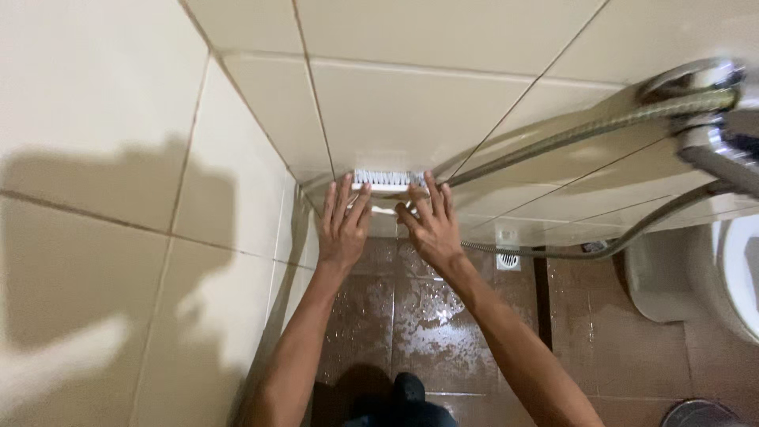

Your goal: The person scrubs the bathroom wall and fixtures with a brush.

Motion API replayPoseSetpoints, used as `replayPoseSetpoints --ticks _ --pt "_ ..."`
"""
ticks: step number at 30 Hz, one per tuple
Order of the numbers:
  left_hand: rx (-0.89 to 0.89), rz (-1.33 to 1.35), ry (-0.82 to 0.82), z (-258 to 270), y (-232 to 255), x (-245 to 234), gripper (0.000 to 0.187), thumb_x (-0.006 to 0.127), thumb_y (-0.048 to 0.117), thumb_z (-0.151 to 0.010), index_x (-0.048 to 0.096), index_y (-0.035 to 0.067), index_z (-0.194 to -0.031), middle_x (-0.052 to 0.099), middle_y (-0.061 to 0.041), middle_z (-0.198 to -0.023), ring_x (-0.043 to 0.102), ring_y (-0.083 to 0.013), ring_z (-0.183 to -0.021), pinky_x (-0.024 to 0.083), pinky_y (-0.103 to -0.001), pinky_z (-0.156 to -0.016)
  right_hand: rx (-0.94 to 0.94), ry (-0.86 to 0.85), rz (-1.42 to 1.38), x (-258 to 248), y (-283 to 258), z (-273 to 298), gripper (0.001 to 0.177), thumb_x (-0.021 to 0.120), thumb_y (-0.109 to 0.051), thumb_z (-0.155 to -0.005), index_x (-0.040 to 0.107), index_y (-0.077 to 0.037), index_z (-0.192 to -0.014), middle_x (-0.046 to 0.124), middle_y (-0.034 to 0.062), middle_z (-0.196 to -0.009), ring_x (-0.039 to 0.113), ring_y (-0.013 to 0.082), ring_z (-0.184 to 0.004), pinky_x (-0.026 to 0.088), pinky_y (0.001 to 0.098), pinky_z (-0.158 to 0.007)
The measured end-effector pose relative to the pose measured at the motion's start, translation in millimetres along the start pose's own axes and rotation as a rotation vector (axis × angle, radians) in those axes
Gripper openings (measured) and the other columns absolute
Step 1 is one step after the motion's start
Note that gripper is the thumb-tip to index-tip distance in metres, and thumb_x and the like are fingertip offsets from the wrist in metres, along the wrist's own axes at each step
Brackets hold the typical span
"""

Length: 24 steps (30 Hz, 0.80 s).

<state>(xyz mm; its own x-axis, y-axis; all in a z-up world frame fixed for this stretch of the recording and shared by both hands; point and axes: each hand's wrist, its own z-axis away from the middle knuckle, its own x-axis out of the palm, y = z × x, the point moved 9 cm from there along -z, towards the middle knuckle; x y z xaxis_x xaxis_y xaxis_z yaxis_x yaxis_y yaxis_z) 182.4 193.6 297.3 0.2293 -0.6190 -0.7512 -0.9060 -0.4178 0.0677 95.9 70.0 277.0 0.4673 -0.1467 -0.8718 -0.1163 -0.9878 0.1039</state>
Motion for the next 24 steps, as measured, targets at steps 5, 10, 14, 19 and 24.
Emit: replayPoseSetpoints --ticks 5,10,14,19,24 --pt "0.022 -0.026 -0.015 28.9 -11.8 41.3 0.024 0.077 0.012 -0.094 0.076 0.006 -0.117 0.049 -0.003 -0.159 0.036 -0.0341 -0.152 0.034 -0.058 -0.126 -0.012 -0.003 -0.022 52.0 -5.5 14.8 0.027 0.071 -0.017 -0.095 0.077 -0.027 -0.120 0.043 0.0170 -0.161 0.016 0.0428 -0.156 0.009 0.0610 -0.128" --pt "-0.083 0.041 -0.055 65.0 -20.3 77.4 0.041 0.074 0.012 -0.094 0.071 0.004 -0.134 0.040 -0.013 -0.160 0.030 -0.0423 -0.150 0.033 -0.060 -0.121 -0.023 -0.031 -0.042 96.0 -16.0 35.9 0.025 0.071 -0.020 -0.095 0.077 -0.024 -0.118 0.045 0.0163 -0.159 0.017 0.0433 -0.155 0.010 0.0622 -0.127" --pt "-0.030 -0.097 -0.164 87.6 -30.4 118.7 0.043 0.073 0.010 -0.091 0.068 0.007 -0.134 0.040 -0.008 -0.163 0.027 -0.0397 -0.155 0.030 -0.059 -0.126 -0.035 -0.063 -0.015 131.2 -20.3 41.4 0.025 0.070 -0.020 -0.096 0.076 -0.027 -0.119 0.044 0.0140 -0.160 0.018 0.0398 -0.158 0.011 0.0588 -0.131" --pt "-0.115 0.082 -0.205 96.8 -37.6 146.6 0.054 0.073 0.003 -0.086 0.064 0.005 -0.139 0.030 -0.014 -0.163 0.015 -0.0423 -0.151 0.018 -0.063 -0.122 -0.082 -0.087 -0.016 145.1 -26.5 45.0 0.026 0.070 -0.018 -0.093 0.076 -0.024 -0.118 0.044 0.0204 -0.159 0.019 0.0396 -0.154 0.008 0.0616 -0.126" --pt "0.002 -0.231 -0.263 79.0 -24.7 112.5 0.053 0.069 -0.013 -0.080 0.071 0.015 -0.125 0.036 0.001 -0.166 0.018 -0.0330 -0.156 0.017 -0.061 -0.129 -0.021 -0.039 -0.017 108.6 -26.6 31.7 0.027 0.069 -0.011 -0.095 0.076 -0.025 -0.116 0.046 0.0172 -0.158 0.018 0.0383 -0.156 0.006 0.0600 -0.128"
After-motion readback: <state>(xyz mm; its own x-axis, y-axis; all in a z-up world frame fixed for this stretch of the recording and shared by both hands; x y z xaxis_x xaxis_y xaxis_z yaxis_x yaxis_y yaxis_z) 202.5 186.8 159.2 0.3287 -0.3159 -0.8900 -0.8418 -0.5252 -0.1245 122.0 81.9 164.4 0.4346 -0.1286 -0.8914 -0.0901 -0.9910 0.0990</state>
